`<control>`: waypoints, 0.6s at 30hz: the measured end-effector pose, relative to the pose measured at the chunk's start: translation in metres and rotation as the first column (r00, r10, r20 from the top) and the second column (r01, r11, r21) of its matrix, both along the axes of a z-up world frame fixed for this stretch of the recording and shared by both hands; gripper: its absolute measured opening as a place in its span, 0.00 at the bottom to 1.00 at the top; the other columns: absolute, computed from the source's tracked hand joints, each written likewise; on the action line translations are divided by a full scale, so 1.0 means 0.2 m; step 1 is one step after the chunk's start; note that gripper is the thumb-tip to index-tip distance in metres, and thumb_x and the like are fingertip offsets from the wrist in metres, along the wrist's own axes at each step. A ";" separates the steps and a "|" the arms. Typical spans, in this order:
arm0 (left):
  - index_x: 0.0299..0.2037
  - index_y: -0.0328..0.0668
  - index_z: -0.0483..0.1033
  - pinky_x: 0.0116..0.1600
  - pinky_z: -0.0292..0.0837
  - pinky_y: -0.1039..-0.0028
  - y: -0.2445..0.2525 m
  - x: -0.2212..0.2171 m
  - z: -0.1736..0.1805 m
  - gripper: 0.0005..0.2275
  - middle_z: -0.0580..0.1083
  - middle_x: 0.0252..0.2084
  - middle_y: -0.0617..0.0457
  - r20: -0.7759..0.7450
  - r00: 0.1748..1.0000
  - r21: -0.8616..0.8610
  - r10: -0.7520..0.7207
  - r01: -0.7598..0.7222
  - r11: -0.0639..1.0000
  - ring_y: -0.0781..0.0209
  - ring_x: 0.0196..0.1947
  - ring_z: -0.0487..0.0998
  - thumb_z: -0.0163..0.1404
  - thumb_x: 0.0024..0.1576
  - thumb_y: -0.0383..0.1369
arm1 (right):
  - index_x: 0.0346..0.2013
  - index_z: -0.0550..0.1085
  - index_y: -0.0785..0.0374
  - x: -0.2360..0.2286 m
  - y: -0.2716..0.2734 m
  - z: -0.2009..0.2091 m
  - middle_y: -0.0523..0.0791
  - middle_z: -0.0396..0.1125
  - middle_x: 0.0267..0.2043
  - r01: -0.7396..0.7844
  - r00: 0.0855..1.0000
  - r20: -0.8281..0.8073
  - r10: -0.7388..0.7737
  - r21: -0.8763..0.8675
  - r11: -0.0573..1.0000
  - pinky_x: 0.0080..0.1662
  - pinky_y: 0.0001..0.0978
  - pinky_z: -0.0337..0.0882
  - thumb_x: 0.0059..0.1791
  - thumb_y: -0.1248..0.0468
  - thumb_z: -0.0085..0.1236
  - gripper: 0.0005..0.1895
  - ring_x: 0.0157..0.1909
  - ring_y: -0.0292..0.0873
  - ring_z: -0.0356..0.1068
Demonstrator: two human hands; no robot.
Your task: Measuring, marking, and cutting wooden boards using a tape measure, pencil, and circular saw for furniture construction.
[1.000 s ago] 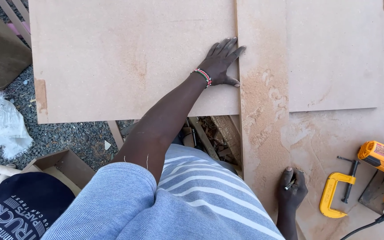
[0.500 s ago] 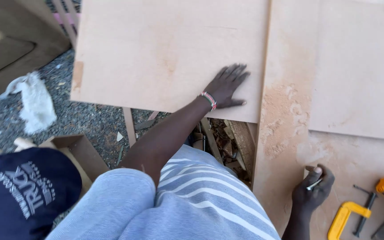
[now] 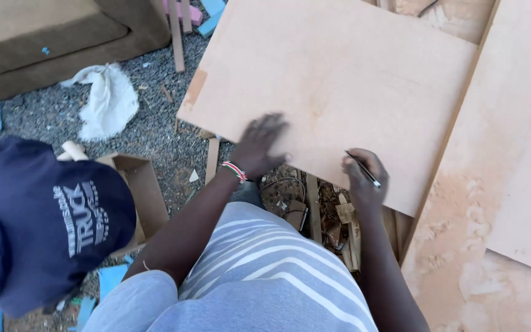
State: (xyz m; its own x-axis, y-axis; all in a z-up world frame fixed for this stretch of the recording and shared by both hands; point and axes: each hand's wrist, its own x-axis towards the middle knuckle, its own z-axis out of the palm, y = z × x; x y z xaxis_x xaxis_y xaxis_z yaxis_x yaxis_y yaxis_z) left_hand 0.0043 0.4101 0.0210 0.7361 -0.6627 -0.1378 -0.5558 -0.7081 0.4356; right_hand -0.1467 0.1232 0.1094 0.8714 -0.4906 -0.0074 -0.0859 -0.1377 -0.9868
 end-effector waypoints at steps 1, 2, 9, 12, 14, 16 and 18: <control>0.93 0.57 0.57 0.93 0.40 0.42 0.06 0.10 0.01 0.47 0.53 0.95 0.48 -0.003 1.000 -0.007 -0.017 0.017 1.000 0.38 0.94 0.47 0.44 0.68 0.73 | 0.56 0.83 0.69 0.11 0.04 -0.07 0.58 0.79 0.42 0.017 1.000 -0.003 -0.017 -0.007 1.000 0.49 0.47 0.85 0.63 0.60 0.72 0.14 0.45 0.48 0.80; 0.93 0.57 0.56 0.93 0.40 0.40 0.14 0.22 0.04 0.45 0.51 0.95 0.47 -0.018 0.997 0.014 0.076 -0.076 0.997 0.37 0.94 0.46 0.48 0.69 0.70 | 0.54 0.85 0.67 0.24 0.10 -0.14 0.55 0.79 0.39 -0.001 0.999 -0.043 0.001 -0.001 1.000 0.47 0.46 0.84 0.62 0.59 0.73 0.13 0.42 0.46 0.81; 0.94 0.59 0.53 0.93 0.28 0.39 0.57 0.93 0.14 0.46 0.44 0.97 0.49 -0.081 0.940 0.120 0.332 -0.321 0.939 0.41 0.95 0.38 0.50 0.70 0.70 | 0.44 0.79 0.59 1.20 0.32 -0.33 0.47 0.74 0.27 0.118 0.979 -0.157 -0.127 -0.067 0.991 0.34 0.35 0.74 0.57 0.66 0.66 0.03 0.26 0.41 0.75; 0.95 0.76 0.44 0.92 0.26 0.36 0.66 1.09 0.13 0.48 0.52 0.95 0.49 -0.161 0.891 0.180 0.425 -0.397 0.900 0.40 0.94 0.50 0.48 0.67 0.75 | 0.41 0.82 0.57 1.47 0.25 -0.47 0.48 0.75 0.27 0.221 0.958 -0.141 -0.249 -0.189 0.957 0.35 0.35 0.73 0.54 0.67 0.66 0.02 0.29 0.42 0.76; 0.95 0.75 0.44 0.92 0.33 0.37 0.68 1.12 0.14 0.48 0.59 0.91 0.45 -0.220 0.879 0.162 0.424 -0.395 0.904 0.38 0.91 0.58 0.49 0.67 0.75 | 0.41 0.83 0.58 1.53 0.32 -0.39 0.47 0.75 0.27 0.199 0.954 -0.188 -0.233 -0.185 0.962 0.36 0.35 0.74 0.54 0.66 0.66 0.02 0.30 0.41 0.76; 0.95 0.75 0.44 0.92 0.39 0.38 0.68 1.14 0.14 0.49 0.65 0.88 0.42 -0.278 0.863 0.140 0.421 -0.397 0.907 0.35 0.88 0.65 0.50 0.67 0.75 | 0.42 0.83 0.58 1.54 0.38 -0.35 0.46 0.75 0.28 0.175 0.948 -0.233 -0.216 -0.182 0.967 0.37 0.34 0.75 0.55 0.65 0.65 0.02 0.31 0.40 0.77; 0.93 0.85 0.41 0.80 0.74 0.37 0.68 1.13 0.13 0.47 0.75 0.78 0.39 -0.465 0.755 0.022 0.462 -0.512 0.859 0.26 0.75 0.80 0.58 0.68 0.66 | 0.42 0.84 0.58 1.49 0.43 -0.35 0.50 0.76 0.30 0.057 0.953 -0.275 -0.130 -0.260 0.964 0.39 0.40 0.75 0.55 0.64 0.69 0.02 0.35 0.47 0.79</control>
